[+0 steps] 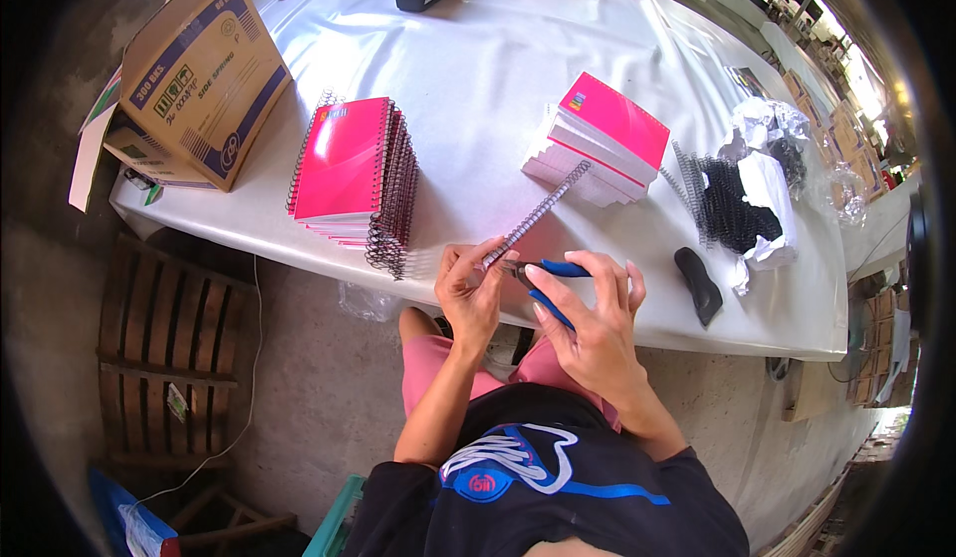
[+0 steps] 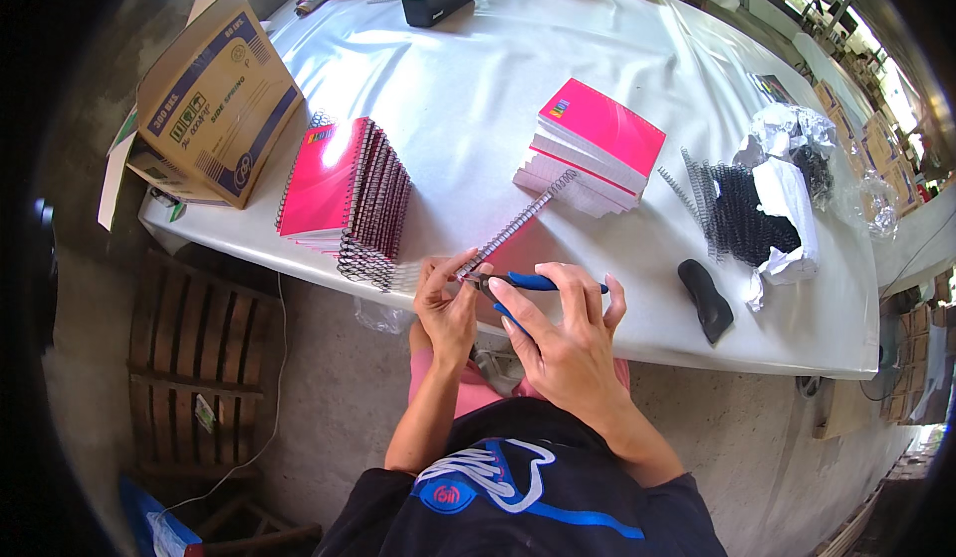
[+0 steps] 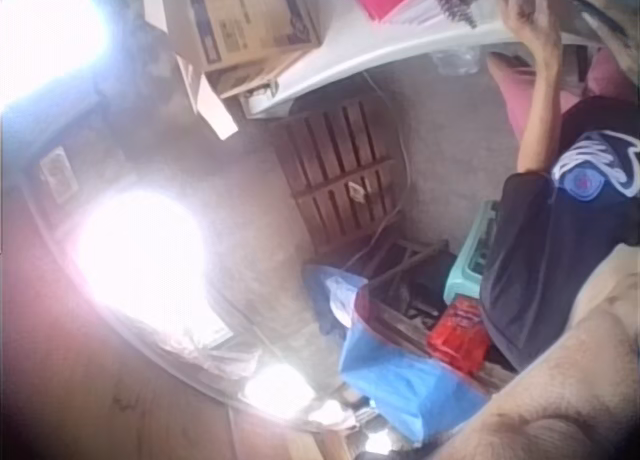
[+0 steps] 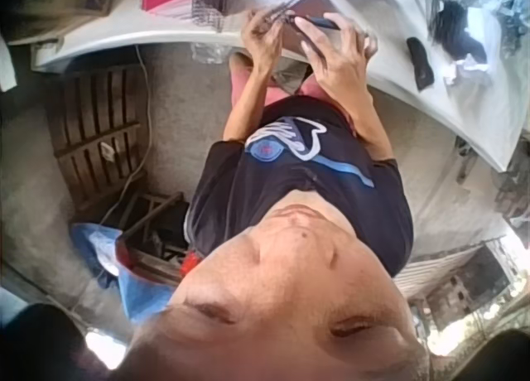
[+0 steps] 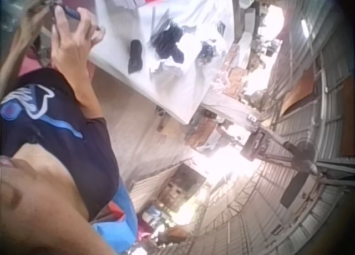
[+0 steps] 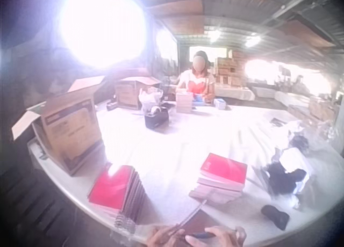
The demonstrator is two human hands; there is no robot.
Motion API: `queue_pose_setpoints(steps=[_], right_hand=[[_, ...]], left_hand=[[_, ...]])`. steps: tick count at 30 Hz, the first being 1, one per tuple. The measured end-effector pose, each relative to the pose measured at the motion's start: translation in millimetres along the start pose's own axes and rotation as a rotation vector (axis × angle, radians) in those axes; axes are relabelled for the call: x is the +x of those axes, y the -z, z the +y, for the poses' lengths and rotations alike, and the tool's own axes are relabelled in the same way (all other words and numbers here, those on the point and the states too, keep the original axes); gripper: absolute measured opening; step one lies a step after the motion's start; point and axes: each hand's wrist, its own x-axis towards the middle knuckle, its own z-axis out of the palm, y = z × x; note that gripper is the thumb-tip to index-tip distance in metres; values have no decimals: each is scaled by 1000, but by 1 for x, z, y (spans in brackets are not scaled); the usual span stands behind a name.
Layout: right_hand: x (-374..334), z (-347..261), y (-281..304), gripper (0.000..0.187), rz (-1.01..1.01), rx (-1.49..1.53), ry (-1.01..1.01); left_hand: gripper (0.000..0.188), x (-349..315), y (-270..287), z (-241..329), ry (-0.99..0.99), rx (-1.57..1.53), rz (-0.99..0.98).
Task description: The person assembles notebooks by threading spiral bindings through pre-punched holes, trimming the excess wire with pliers, and placing the finished items into a stack or box.
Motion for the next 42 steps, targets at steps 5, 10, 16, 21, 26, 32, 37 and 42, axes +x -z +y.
queue_pose_setpoints(steps=[5,10,16,21,26,32,37,42], right_hand=[[1,0,-2,38,-38,-30,4],[3,0,-4,38,-60,-49,16],[6,-3,6,38,-147,-31,2],[4,-4,10,38,-120,-19,8],[5,-5,16,37,-221,-3,-11],[0,14,17,39,-558,1193,-572],[-10,35,11,41,-319,476,-91],[-45,84,-4,50,-317,-338,-181]], left_hand=[[29,-1,-2,-4,42,-77,21],[33,-3,1,-3,-57,-17,29],[40,-5,-2,-2,-125,-25,85],[43,-6,2,-3,-261,223,66],[48,-5,1,2,-336,233,83],[44,-5,-1,1,-483,333,151],[41,3,-3,4,-313,211,215],[21,3,2,19,-56,-253,230]])
